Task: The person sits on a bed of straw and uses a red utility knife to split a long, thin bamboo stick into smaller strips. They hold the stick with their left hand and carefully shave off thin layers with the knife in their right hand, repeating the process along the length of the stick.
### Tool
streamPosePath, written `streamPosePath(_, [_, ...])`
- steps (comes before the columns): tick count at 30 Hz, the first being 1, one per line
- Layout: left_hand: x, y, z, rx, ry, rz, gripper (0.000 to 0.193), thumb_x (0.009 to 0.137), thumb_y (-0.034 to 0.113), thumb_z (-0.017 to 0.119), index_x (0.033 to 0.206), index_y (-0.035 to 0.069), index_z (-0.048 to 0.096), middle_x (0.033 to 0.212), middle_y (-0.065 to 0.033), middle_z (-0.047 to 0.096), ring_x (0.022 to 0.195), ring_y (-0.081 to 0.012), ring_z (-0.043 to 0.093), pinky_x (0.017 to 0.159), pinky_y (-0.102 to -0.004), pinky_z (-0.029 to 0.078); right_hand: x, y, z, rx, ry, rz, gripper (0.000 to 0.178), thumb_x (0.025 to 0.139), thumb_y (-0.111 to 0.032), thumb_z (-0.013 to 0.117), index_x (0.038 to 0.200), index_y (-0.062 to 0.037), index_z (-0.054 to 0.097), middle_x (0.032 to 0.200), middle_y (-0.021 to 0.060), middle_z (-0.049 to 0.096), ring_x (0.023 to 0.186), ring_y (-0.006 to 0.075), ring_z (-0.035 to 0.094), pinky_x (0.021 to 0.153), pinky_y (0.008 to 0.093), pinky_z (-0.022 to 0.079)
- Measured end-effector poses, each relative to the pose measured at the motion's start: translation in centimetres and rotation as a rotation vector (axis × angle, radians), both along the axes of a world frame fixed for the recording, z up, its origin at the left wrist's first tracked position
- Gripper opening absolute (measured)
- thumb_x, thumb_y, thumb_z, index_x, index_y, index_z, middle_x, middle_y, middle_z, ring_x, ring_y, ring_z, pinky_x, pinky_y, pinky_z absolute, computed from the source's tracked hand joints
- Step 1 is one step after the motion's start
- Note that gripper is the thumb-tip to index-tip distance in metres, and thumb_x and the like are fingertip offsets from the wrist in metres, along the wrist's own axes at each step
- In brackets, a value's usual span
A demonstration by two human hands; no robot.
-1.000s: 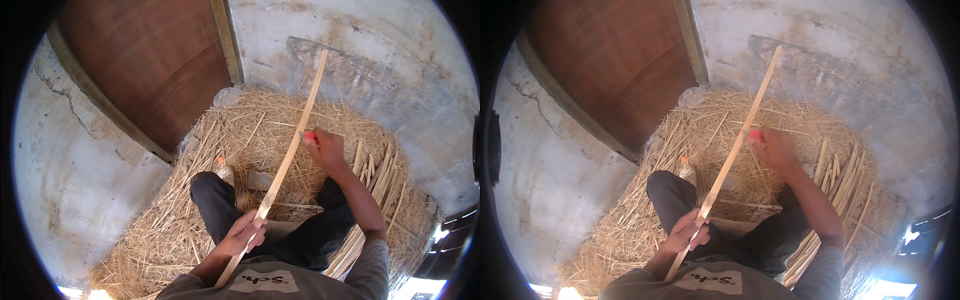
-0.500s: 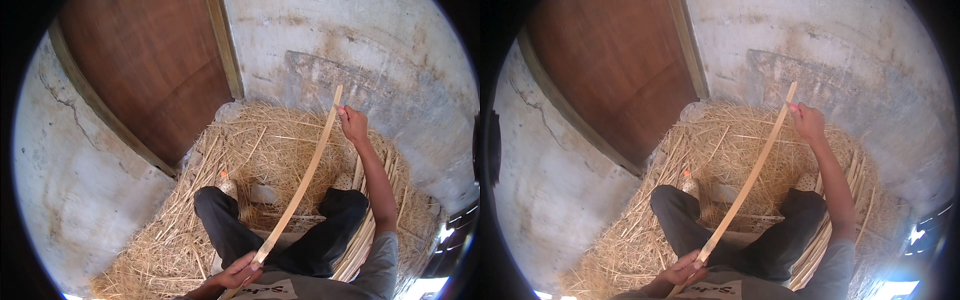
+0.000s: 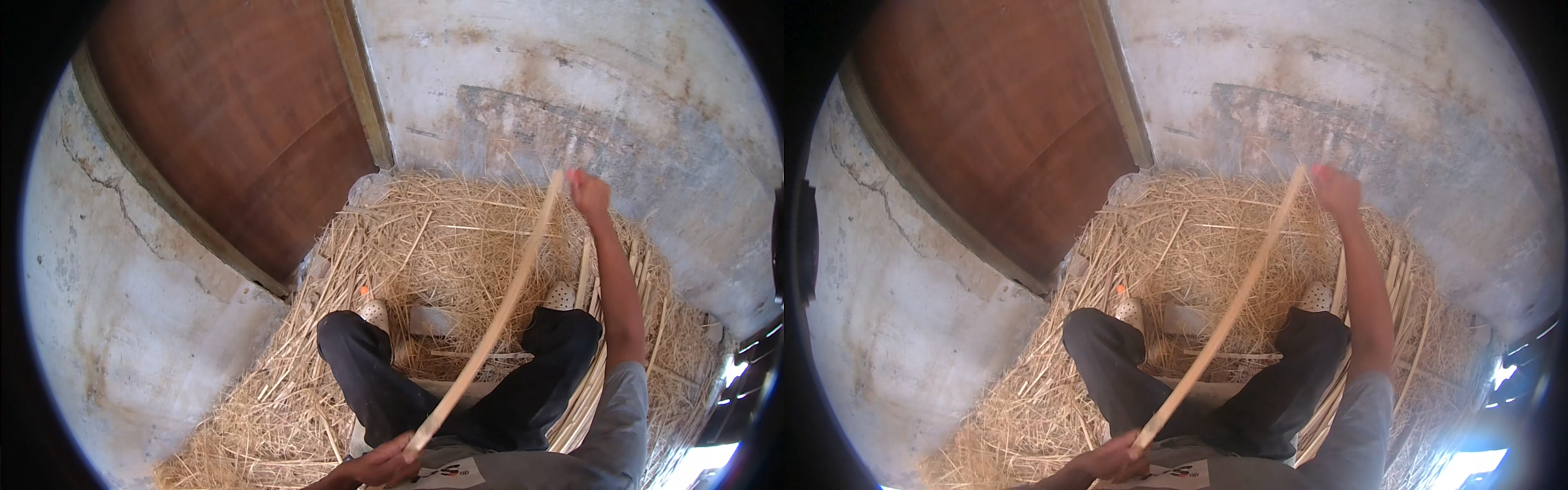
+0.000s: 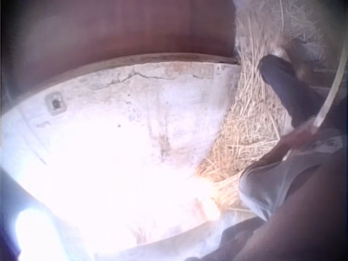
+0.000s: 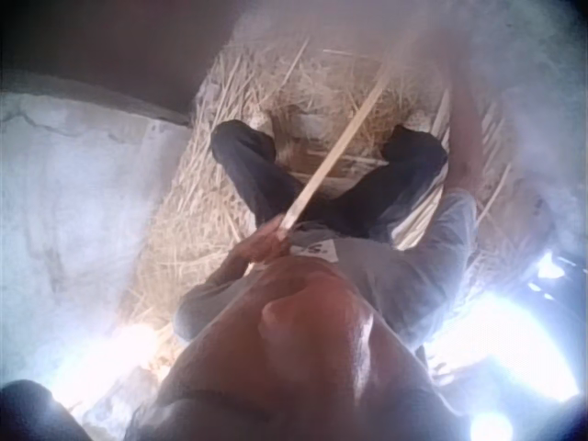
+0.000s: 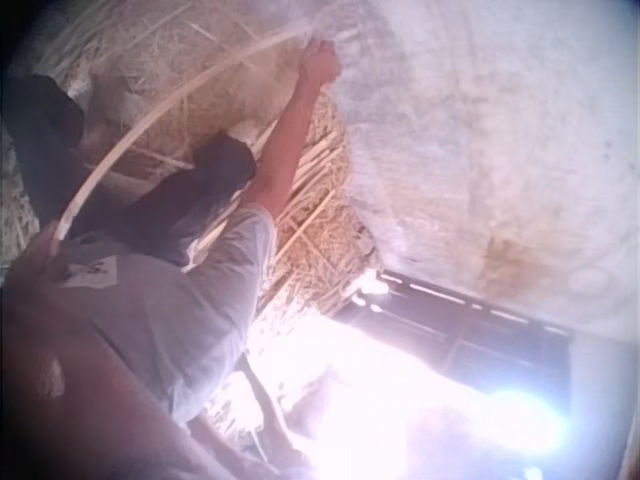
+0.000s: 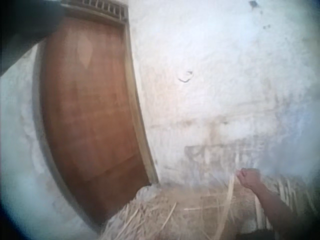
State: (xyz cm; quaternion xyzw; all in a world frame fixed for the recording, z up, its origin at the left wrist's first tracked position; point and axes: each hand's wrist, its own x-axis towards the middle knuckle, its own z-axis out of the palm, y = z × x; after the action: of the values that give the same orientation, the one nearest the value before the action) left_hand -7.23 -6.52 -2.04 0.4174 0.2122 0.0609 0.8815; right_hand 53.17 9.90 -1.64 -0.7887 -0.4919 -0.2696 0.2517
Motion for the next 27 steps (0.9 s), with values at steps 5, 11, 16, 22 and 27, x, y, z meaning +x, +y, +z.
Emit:
streamPosePath(5, [-3.9,-0.8,-3.8,0.008,0.154,0.053,0.034,0.098,0.032,0.051,0.124,0.011,0.045,0.081,0.0020,0.047,0.068,-0.0084,0.046,0.061,-0.0237,0.040,6.8,-4.1,0.9,-0.017,0.424,-0.422,0.062,0.094,-0.055,0.031,0.093,-0.0060,0.068,0.089,0.0221,0.067,0.088,0.0418,0.063,0.078,0.0515,0.048])
streamPosePath(11, [0.9,2.0,0.8,0.087,0.003,0.009,0.016,0.103,0.021,0.036,0.104,0.005,0.040,0.063,0.0032,0.038,0.049,-0.0040,0.036,0.047,-0.0201,0.030,-0.4,-5.8,-3.5,-0.501,0.424,-0.283,0.078,0.087,-0.070,0.036,0.076,0.0016,0.066,0.078,0.0235,0.066,0.080,0.0384,0.065,0.072,0.0482,0.048])
streamPosePath(16, [3.2,4.4,1.8,0.422,0.113,0.113,0.011,0.101,0.015,0.040,0.104,0.005,0.042,0.065,0.0032,0.042,0.048,-0.0035,0.040,0.045,-0.0198,0.034,-10.9,-6.9,2.5,-0.600,0.440,0.107,0.051,0.077,-0.052,0.067,0.073,-0.0018,0.061,0.067,0.0183,0.062,0.070,0.0343,0.063,0.066,0.0451,0.048])
streamPosePath(22, [7.6,8.1,2.2,0.583,0.209,0.267,0.011,0.100,0.014,0.043,0.105,0.004,0.044,0.063,0.0033,0.042,0.049,-0.0034,0.041,0.045,-0.0202,0.033,-17.5,-7.2,5.0,-0.355,0.174,0.432,0.041,0.077,-0.045,0.070,0.080,-0.0052,0.058,0.064,0.0138,0.058,0.061,0.0331,0.060,0.056,0.0401,0.045])
streamPosePath(27, [9.6,9.9,2.7,0.569,0.105,0.311,0.016,0.101,0.019,0.043,0.105,0.004,0.046,0.061,0.0028,0.043,0.048,-0.0032,0.041,0.044,-0.0198,0.031,-22.4,-6.6,3.8,-0.269,0.278,0.798,0.041,0.078,-0.046,0.067,0.073,-0.0063,0.056,0.061,0.0125,0.056,0.056,0.0324,0.058,0.053,0.0409,0.044])
